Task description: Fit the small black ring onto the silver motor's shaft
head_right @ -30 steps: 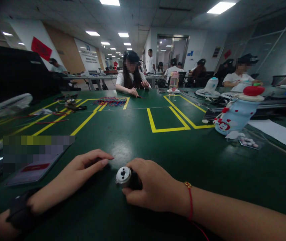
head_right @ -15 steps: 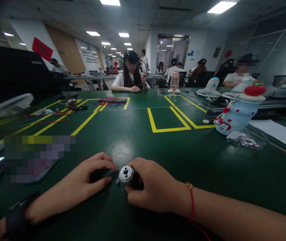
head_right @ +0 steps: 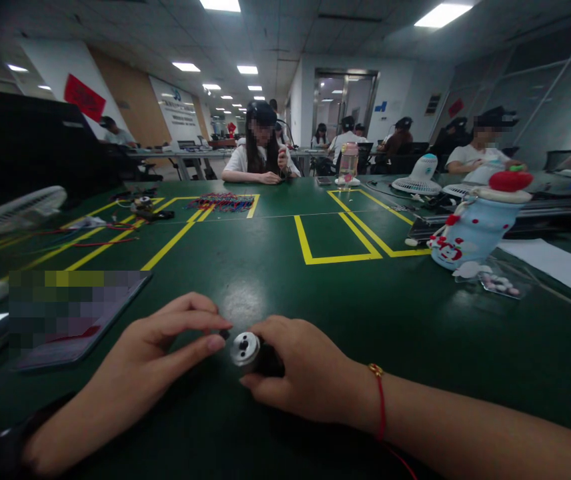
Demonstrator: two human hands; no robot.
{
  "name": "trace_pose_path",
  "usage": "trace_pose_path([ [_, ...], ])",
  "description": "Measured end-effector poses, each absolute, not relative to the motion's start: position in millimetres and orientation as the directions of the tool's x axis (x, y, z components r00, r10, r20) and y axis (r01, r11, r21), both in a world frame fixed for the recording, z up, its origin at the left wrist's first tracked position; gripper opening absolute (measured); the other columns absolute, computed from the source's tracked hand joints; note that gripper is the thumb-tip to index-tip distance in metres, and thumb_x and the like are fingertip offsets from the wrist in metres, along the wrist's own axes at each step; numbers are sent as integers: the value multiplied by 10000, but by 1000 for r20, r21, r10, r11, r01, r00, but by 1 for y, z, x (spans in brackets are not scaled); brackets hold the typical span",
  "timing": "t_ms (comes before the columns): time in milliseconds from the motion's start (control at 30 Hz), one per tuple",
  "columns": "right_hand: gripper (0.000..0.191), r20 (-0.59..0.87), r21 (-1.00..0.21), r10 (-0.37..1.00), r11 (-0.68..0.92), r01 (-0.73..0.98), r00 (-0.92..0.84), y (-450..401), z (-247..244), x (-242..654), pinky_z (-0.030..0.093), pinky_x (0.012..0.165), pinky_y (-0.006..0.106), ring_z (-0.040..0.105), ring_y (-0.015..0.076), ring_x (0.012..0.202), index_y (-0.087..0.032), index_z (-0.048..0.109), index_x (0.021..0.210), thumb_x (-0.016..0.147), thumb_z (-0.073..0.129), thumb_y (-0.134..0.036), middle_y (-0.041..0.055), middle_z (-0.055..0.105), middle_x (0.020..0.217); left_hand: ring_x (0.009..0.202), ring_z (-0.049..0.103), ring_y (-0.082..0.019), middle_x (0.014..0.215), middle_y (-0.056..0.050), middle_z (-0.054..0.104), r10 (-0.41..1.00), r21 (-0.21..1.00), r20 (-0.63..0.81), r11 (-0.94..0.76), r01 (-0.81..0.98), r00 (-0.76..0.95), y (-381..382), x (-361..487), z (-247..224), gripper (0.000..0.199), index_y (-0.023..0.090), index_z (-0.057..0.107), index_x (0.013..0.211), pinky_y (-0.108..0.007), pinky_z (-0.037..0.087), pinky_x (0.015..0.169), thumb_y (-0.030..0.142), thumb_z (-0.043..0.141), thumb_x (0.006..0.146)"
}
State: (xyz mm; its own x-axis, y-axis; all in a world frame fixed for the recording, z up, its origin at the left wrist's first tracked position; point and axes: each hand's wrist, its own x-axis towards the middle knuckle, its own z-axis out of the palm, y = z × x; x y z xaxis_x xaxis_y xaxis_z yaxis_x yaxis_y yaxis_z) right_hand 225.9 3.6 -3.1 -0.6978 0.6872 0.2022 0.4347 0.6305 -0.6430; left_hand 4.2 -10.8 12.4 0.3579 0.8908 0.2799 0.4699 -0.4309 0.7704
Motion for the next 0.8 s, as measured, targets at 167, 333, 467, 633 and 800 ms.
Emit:
trace_pose_path([
  [167, 236, 227, -585, 659, 681, 441, -717, 5, -5, 225, 349, 592, 257, 469, 139, 688, -182, 553, 964, 797, 658, -311, 9, 566, 850, 831, 562, -162, 894, 3, 569, 865, 745, 290, -473, 470, 410, -17, 17, 18, 190, 316, 707, 998, -273, 465, 718, 212, 598, 882],
  [333, 229, 219, -573, 659, 683, 452, -719, 5, -5, 226, 351, 595, 259, 473, 142, 689, -179, 553, 962, 801, 648, -311, 11, 567, 851, 873, 572, -174, 942, -4, 591, 873, 751, 226, -439, 494, 431, -21, 21, 22, 215, 315, 687, 1059, -292, 474, 768, 237, 575, 893],
  [467, 284, 209, -602, 665, 665, 442, -716, 4, -3, 227, 367, 611, 259, 488, 144, 708, -182, 561, 1036, 793, 658, -295, 18, 585, 892, 868, 577, -191, 971, -21, 615, 905, 786, 180, -368, 497, 384, -19, 14, 19, 224, 287, 654, 1096, -316, 469, 768, 289, 546, 900],
  [633, 321, 203, -646, 689, 628, 434, -696, 2, -1, 227, 383, 645, 263, 508, 146, 734, -194, 570, 1075, 770, 664, -230, 18, 598, 924, 722, 573, -172, 794, -5, 631, 947, 875, -17, -141, 462, 321, -2, -5, 5, 210, 216, 672, 961, -265, 447, 626, 358, 534, 893],
  [800, 290, 194, -654, 706, 610, 447, -681, 1, 1, 227, 388, 645, 268, 507, 148, 729, -189, 585, 1030, 751, 664, -204, 14, 593, 893, 627, 515, -135, 717, 12, 571, 984, 927, -32, -36, 374, 173, 10, -15, -4, 255, 194, 674, 936, -232, 402, 557, 410, 553, 876],
])
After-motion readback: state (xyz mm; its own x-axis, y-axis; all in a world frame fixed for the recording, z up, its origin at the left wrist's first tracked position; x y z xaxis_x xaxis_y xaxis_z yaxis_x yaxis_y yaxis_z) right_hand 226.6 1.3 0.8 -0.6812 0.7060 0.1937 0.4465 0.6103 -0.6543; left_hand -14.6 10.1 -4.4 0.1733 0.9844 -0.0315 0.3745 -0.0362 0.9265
